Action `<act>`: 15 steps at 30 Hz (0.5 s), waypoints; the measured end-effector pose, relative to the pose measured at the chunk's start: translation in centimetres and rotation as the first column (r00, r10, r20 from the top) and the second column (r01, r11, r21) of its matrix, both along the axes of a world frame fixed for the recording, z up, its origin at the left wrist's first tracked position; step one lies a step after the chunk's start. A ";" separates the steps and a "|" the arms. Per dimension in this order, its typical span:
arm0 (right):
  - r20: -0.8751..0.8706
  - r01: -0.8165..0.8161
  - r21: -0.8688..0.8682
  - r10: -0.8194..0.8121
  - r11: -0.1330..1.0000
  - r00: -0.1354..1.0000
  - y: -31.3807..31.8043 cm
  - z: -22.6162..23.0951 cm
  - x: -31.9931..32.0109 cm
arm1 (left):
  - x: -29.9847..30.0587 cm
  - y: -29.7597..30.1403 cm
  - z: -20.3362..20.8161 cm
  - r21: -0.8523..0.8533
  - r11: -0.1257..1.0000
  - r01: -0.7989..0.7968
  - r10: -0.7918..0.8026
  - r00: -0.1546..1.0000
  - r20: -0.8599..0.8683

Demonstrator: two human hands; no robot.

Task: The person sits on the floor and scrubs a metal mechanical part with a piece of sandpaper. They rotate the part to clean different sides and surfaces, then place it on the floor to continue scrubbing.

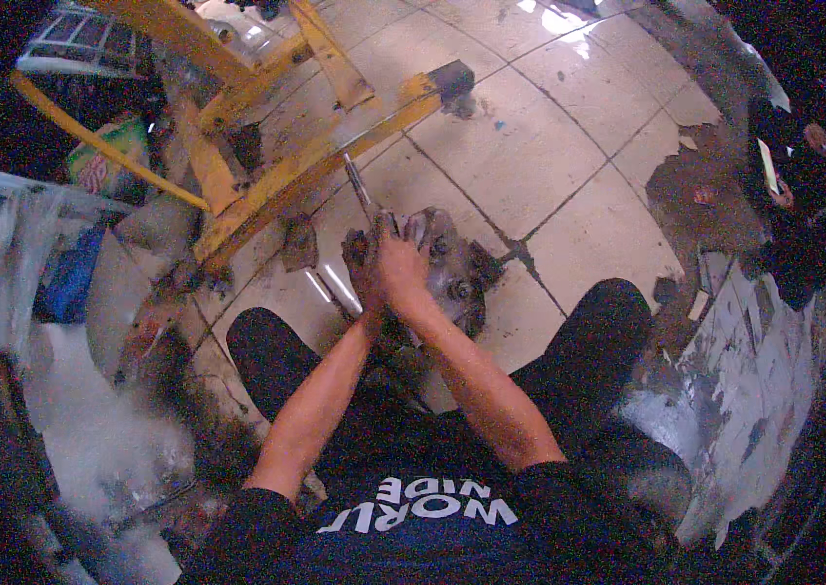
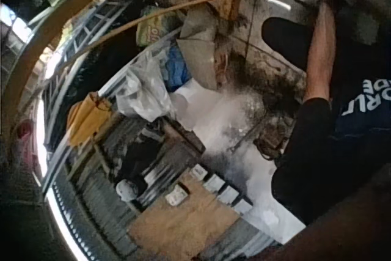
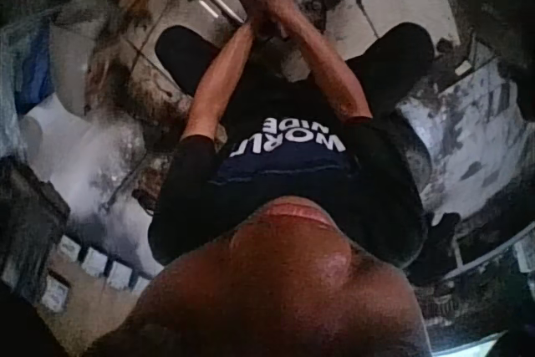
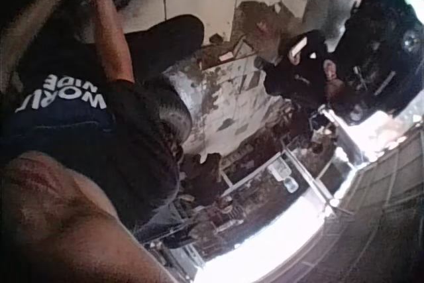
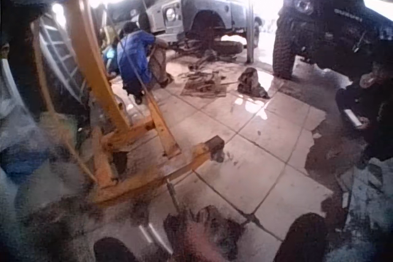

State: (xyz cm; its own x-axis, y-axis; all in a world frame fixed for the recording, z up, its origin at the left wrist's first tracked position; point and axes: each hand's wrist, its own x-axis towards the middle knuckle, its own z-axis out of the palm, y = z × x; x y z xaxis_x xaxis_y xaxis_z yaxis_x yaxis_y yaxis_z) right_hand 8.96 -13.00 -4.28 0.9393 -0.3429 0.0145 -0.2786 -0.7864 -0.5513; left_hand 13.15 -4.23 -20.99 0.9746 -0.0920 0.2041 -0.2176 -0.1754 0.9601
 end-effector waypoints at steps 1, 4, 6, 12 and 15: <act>-0.039 -0.021 0.010 0.021 1.000 0.999 0.1 -0.2 0.4 | -0.5 0.7 -0.5 0.092 0.995 -0.031 0.029 0.999 0.023; -0.122 0.013 0.210 0.013 0.978 0.992 -1.9 0.8 0.4 | -1.1 -1.0 1.8 0.383 0.921 -0.068 0.015 0.990 0.139; 0.024 0.032 0.146 -0.036 0.989 0.999 -1.6 -0.1 -0.2 | 0.1 -1.4 3.2 0.533 0.840 -0.100 -0.012 0.979 0.203; -0.168 0.068 0.398 -0.001 0.915 0.986 -2.5 1.0 1.2 | -1.6 -0.6 11.0 0.377 0.925 -0.034 0.072 0.994 -0.087; 0.079 0.053 0.327 -0.083 0.944 0.993 -0.6 0.1 -1.6 | -0.3 1.3 9.9 0.404 0.907 0.124 -0.019 0.967 -0.256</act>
